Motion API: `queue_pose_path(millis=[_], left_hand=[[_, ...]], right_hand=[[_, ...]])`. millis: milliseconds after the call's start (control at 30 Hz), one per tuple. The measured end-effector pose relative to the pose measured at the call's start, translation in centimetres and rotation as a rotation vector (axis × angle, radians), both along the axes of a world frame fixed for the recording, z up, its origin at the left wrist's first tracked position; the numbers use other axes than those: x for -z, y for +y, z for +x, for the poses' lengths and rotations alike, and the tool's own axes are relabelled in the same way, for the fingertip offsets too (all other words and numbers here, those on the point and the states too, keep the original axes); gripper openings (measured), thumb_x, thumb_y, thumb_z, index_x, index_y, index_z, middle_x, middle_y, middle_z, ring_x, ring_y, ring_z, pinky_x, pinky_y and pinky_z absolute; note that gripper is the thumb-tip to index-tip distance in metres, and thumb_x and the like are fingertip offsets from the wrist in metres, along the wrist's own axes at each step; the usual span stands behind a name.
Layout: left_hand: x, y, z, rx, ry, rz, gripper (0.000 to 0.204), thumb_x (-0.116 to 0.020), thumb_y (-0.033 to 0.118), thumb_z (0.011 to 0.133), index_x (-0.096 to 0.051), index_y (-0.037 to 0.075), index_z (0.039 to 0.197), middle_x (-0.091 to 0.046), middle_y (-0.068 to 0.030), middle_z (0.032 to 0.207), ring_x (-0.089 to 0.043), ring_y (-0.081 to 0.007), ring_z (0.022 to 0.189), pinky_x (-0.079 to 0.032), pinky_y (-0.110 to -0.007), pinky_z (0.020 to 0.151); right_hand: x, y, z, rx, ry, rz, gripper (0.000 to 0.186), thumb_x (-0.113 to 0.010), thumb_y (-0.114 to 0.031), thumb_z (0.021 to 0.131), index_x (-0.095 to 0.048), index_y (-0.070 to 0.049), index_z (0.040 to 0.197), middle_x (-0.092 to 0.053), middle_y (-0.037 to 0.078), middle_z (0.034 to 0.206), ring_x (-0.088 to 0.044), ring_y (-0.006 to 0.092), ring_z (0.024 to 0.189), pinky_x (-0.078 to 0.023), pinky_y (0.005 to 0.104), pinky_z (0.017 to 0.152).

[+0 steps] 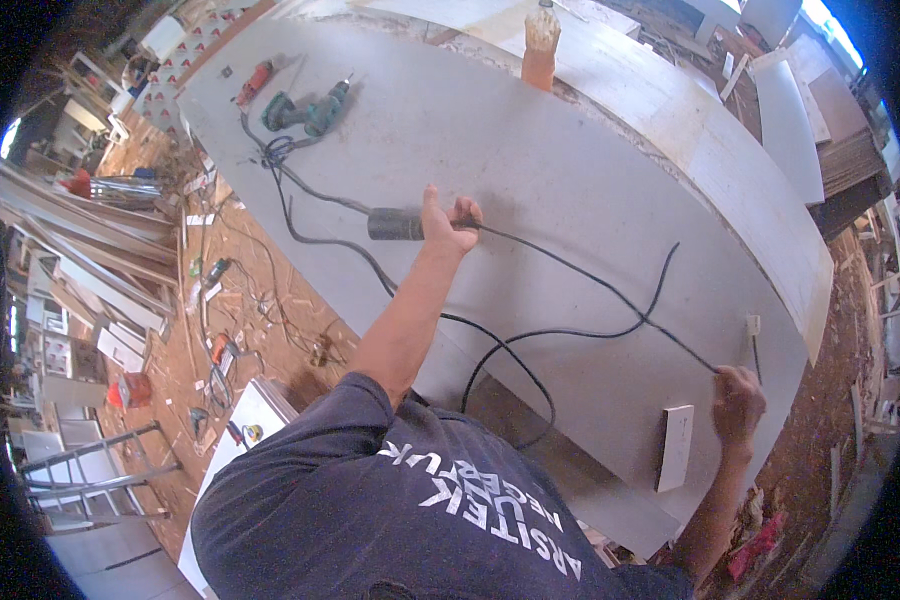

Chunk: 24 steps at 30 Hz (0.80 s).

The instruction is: The person manipulates the power cord of a hand tool, removes parts from a plug using a drill, and strips the end of the cord using shears.

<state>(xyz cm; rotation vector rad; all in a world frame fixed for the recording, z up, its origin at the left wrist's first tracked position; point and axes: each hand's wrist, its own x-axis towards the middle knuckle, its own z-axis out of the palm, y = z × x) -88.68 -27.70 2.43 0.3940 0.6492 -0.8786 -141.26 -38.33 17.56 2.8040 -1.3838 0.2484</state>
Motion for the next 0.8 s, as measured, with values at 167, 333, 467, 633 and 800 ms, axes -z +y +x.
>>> queue_pose_path(millis=[167, 333, 467, 633, 800], left_hand=[[0.9, 2.1, -1.0, -0.04, -0.108, 0.153, 0.05, -0.057, 0.059, 0.094, -0.051, 0.009, 0.086, -0.058, -0.0036, 0.078, -0.059, -0.0202, 0.072, -0.054, -0.037, 0.068], [3.0, 2.8, -3.8, -0.015, -0.156, 0.162, 0.053, -0.052, 0.061, 0.096, -0.051, 0.01, 0.082, -0.06, -0.0053, 0.085, -0.057, -0.021, 0.077, -0.051, -0.041, 0.072], [-2.8, 3.5, -7.7, 0.062, -0.048, 0.115, 0.055, -0.052, 0.065, 0.094, -0.049, 0.011, 0.084, -0.059, -0.0062, 0.084, -0.056, -0.0209, 0.069, -0.054, -0.038, 0.07], [-3.5, 6.0, -6.9, -0.071, 0.036, 0.045, 0.064, -0.052, 0.069, 0.092, -0.051, 0.006, 0.086, -0.061, -0.0089, 0.078, -0.061, -0.0245, 0.069, -0.059, -0.04, 0.073], [0.8, 11.4, 0.5, -0.161, -0.156, 0.071, 0.067, -0.047, 0.067, 0.095, -0.056, 0.001, 0.089, -0.061, -0.0103, 0.071, -0.062, -0.0242, 0.069, -0.06, -0.038, 0.071]], right_hand=[[4.8, -5.8, -10.1, 0.379, 0.207, -0.098, 0.024, -0.064, -0.018, 0.088, -0.069, -0.008, 0.109, -0.068, 0.014, 0.105, -0.063, 0.0305, 0.104, -0.049, 0.0437, 0.088], [8.7, -5.7, 0.5, 0.039, -0.291, -0.006, 0.041, -0.062, -0.015, 0.089, -0.061, -0.003, 0.129, -0.063, 0.021, 0.127, -0.057, 0.0379, 0.119, -0.045, 0.0461, 0.101], [7.1, 5.4, 22.9, -0.385, -0.279, 0.011, 0.043, -0.061, -0.018, 0.093, -0.055, -0.004, 0.134, -0.056, 0.019, 0.133, -0.053, 0.0389, 0.123, -0.044, 0.0484, 0.103], [8.3, 8.9, 31.5, -0.507, -0.332, 0.385, 0.028, -0.062, -0.02, 0.093, -0.065, -0.01, 0.119, -0.067, 0.017, 0.114, -0.064, 0.036, 0.105, -0.051, 0.0462, 0.089], [7.3, 6.1, 25.2, -0.649, -0.382, 0.255, 0.015, -0.062, -0.02, 0.092, -0.071, -0.013, 0.103, -0.072, 0.013, 0.09, -0.069, 0.0323, 0.085, -0.055, 0.0445, 0.071]])
